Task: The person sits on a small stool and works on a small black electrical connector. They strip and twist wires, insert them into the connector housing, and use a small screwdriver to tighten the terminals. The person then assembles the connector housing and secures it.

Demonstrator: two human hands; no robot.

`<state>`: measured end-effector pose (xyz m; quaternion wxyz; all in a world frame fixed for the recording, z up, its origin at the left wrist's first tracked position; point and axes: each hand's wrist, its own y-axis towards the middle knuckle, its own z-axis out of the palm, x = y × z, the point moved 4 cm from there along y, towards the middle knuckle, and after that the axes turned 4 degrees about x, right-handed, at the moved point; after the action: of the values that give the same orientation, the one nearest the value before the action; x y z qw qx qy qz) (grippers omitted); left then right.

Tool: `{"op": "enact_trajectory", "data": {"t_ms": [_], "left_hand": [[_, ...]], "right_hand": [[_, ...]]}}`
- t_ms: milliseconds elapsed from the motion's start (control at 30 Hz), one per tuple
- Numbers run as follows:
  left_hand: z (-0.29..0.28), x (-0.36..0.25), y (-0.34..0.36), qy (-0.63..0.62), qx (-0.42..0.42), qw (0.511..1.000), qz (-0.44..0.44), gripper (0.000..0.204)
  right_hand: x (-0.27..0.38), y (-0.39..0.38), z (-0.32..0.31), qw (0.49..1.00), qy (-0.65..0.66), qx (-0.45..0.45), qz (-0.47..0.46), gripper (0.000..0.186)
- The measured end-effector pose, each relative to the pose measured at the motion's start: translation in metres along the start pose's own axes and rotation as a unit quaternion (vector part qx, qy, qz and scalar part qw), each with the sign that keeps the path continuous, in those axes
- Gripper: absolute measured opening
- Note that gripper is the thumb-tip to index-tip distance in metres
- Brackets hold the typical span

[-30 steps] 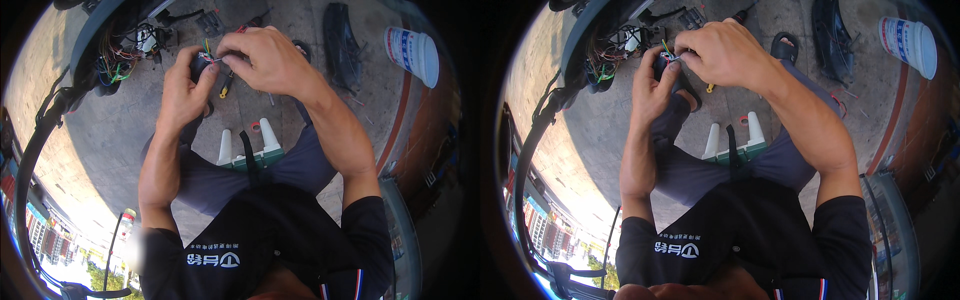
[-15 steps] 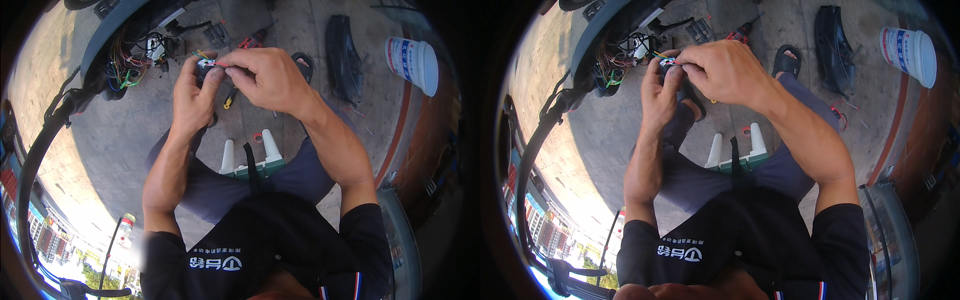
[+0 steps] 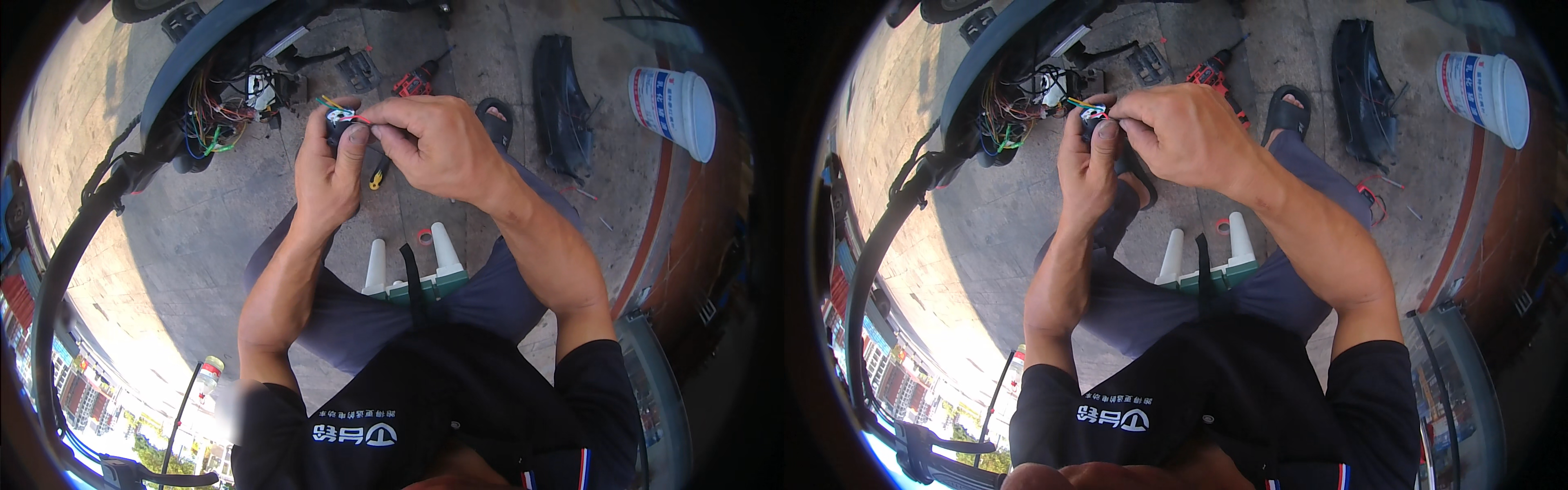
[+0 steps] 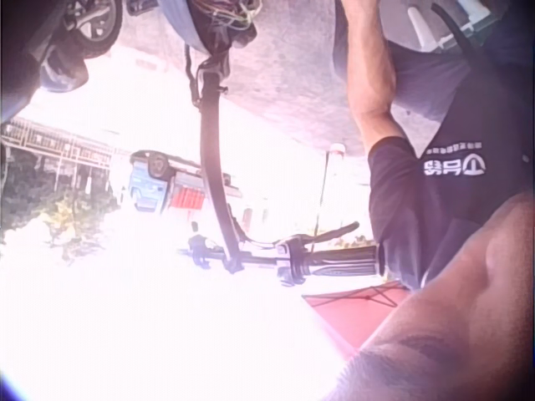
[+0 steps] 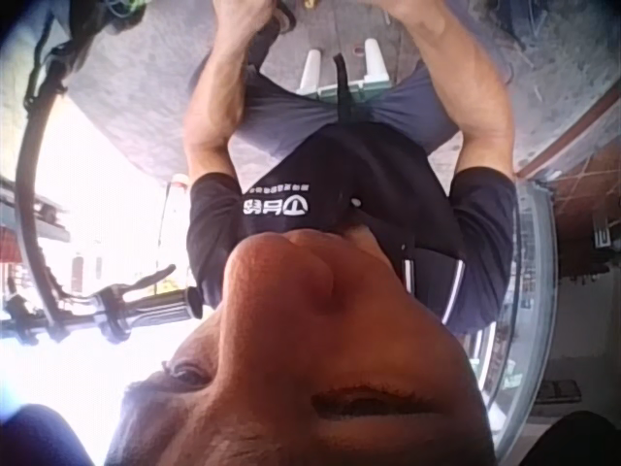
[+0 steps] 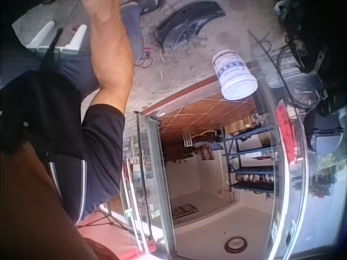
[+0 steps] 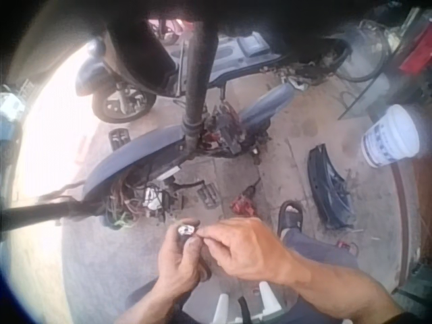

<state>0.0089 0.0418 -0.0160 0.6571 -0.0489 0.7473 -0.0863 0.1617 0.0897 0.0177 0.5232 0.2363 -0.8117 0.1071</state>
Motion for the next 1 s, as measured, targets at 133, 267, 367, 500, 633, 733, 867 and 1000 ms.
{"op": "enact_trajectory", "data": {"t_ms": [133,267,367,500,633,733,867,1000], "left_hand": [[0.005,-0.006,-0.003,0.077,-0.035,0.996,0.035,0.037],[0.006,-0.009,-0.004,0.078,-0.051,0.995,0.032,0.036],[0.006,-0.012,-0.004,0.121,-0.067,0.987,0.082,0.036],[0.008,-0.007,-0.005,0.111,-0.063,0.988,0.084,0.036],[0.007,0.002,-0.006,0.04,-0.055,0.996,0.051,0.036],[0.007,0.007,-0.007,-0.026,-0.029,0.999,0.022,0.037],[0.007,0.009,-0.006,0.003,0.006,1.0,0.023,0.036],[0.009,0.004,-0.006,0.082,-0.015,0.995,0.061,0.035]], "right_hand": [[0.003,-0.001,0.004,0.999,0.035,-0.021,0.014,0.015],[0.007,-0.003,0.011,0.998,0.02,-0.05,0.026,0.016],[0.01,-0.007,0.015,0.997,0.025,-0.06,0.042,0.016],[0.012,-0.012,0.019,0.994,0.047,-0.077,0.062,0.016],[0.011,-0.009,0.017,0.996,0.044,-0.058,0.045,0.015],[0.01,-0.005,0.009,1.0,-0.002,-0.018,0.023,0.014],[0.01,-0.005,-0.001,0.999,-0.032,0.029,0.008,0.015],[0.008,-0.006,0.0,0.999,-0.004,0.012,0.049,0.014]]}}
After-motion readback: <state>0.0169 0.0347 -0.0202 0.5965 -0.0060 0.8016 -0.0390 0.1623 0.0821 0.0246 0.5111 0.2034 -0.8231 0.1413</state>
